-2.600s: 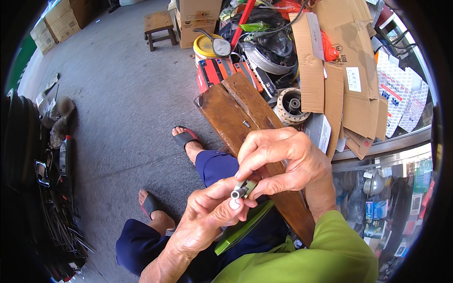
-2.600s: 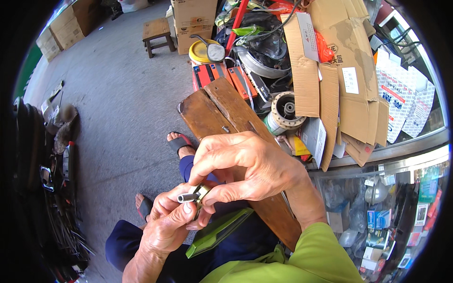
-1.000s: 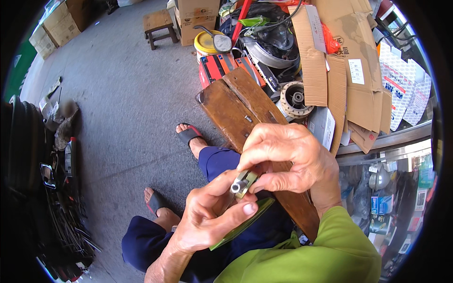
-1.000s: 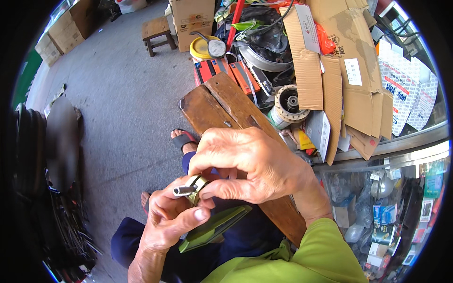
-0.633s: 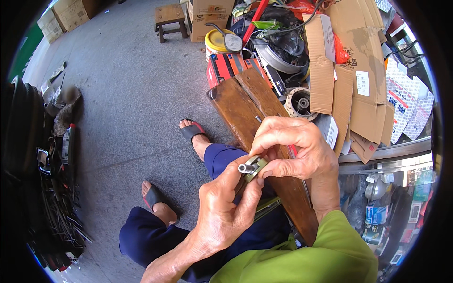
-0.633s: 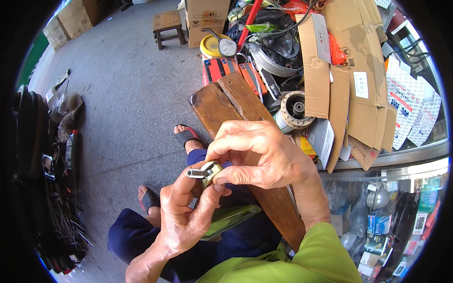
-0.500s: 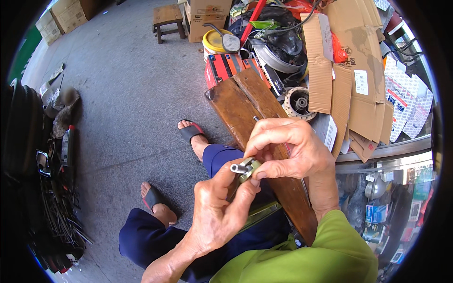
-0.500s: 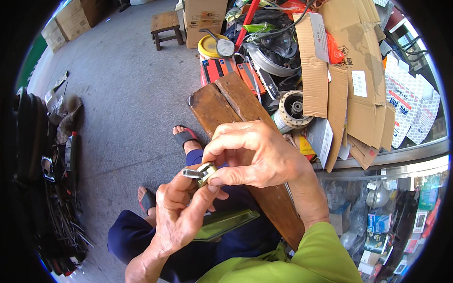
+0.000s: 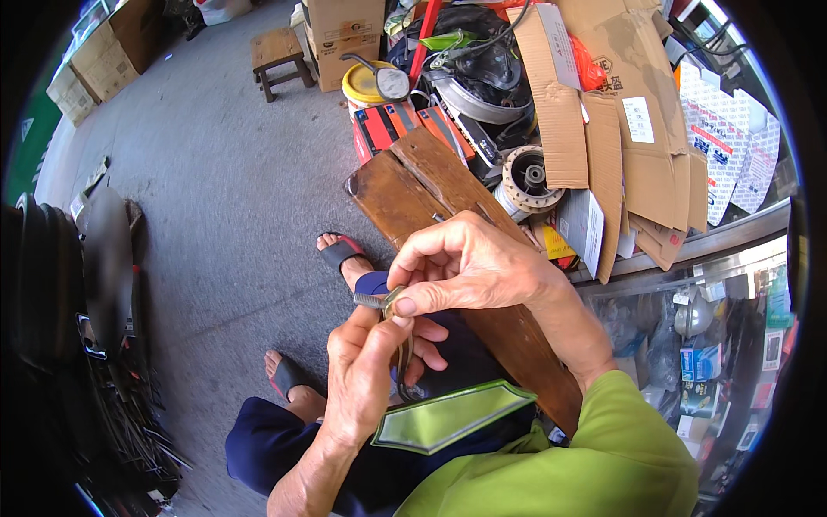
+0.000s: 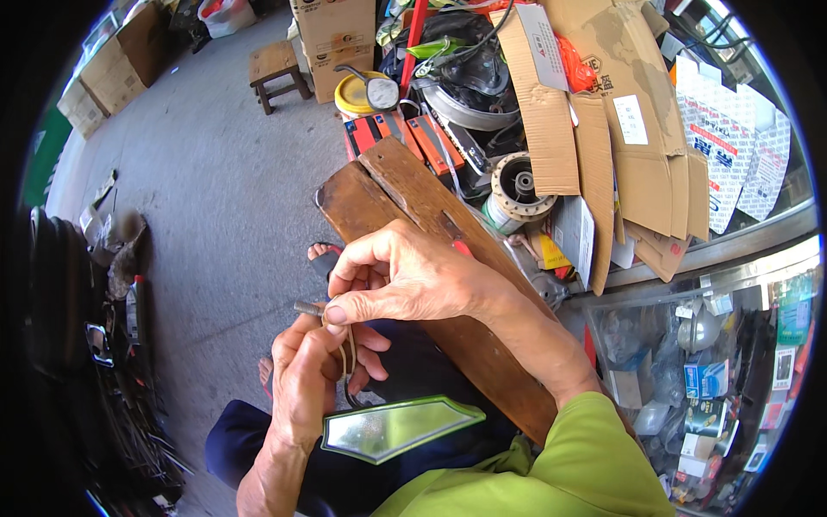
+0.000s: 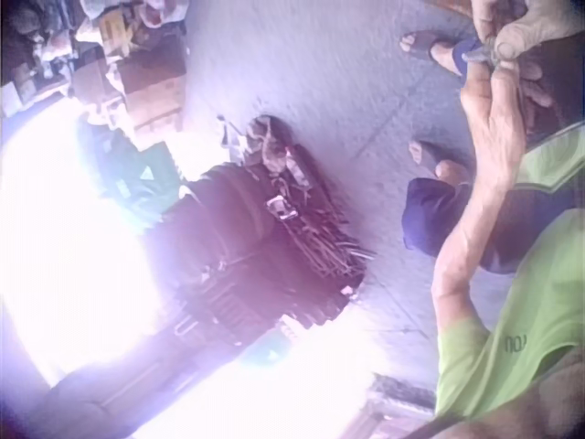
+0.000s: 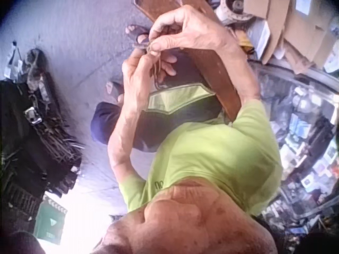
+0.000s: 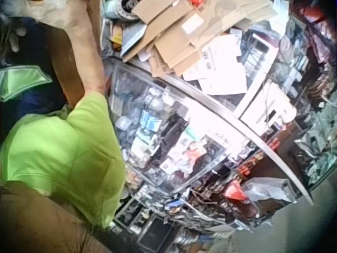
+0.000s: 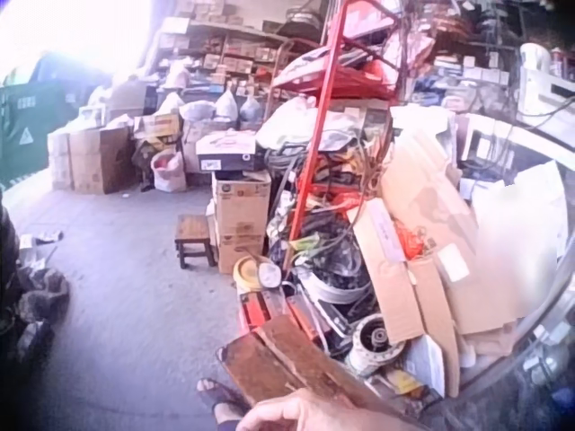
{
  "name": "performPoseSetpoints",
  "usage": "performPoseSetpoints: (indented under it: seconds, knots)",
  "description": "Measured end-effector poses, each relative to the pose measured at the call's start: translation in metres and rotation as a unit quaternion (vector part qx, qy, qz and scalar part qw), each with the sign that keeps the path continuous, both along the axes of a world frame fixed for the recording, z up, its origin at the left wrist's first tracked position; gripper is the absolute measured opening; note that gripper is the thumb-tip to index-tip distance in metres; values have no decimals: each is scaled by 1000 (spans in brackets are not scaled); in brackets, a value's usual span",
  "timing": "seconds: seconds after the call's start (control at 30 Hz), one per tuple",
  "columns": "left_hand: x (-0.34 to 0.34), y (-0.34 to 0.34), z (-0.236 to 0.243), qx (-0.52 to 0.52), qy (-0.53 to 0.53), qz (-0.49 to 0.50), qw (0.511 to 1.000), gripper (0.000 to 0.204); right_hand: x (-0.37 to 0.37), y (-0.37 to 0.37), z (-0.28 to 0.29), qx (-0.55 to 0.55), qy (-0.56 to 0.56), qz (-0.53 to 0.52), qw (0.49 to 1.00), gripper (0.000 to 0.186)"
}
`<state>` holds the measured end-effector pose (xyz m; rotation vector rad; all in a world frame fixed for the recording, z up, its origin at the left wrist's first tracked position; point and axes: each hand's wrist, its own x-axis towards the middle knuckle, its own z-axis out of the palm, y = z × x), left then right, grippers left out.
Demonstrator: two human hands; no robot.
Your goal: The person uses a screwdriver to adjust a small brass mechanical part held in the left hand. The person repeatedly inserts and turns the screwdriver in a hole on the part while seated on the floor.
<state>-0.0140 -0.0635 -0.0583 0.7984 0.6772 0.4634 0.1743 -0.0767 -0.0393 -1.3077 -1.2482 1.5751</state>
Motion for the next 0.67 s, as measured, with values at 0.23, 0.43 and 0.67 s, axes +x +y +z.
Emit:
performPoseSetpoints:
  seconds: [0.23,0.43,0.67]
  knots:
    - [-1,6,-7,-132,-29,22,991,29,27,-3,28,91,-320,-117,936,23]
    - [-1,9,-14,-160,-44,47,985,28,73,-11,4,39,-601,-32,798,38]
    - [1,10,-16,-165,-10,63,984,28,85,2,-17,1,-546,4,838,29]
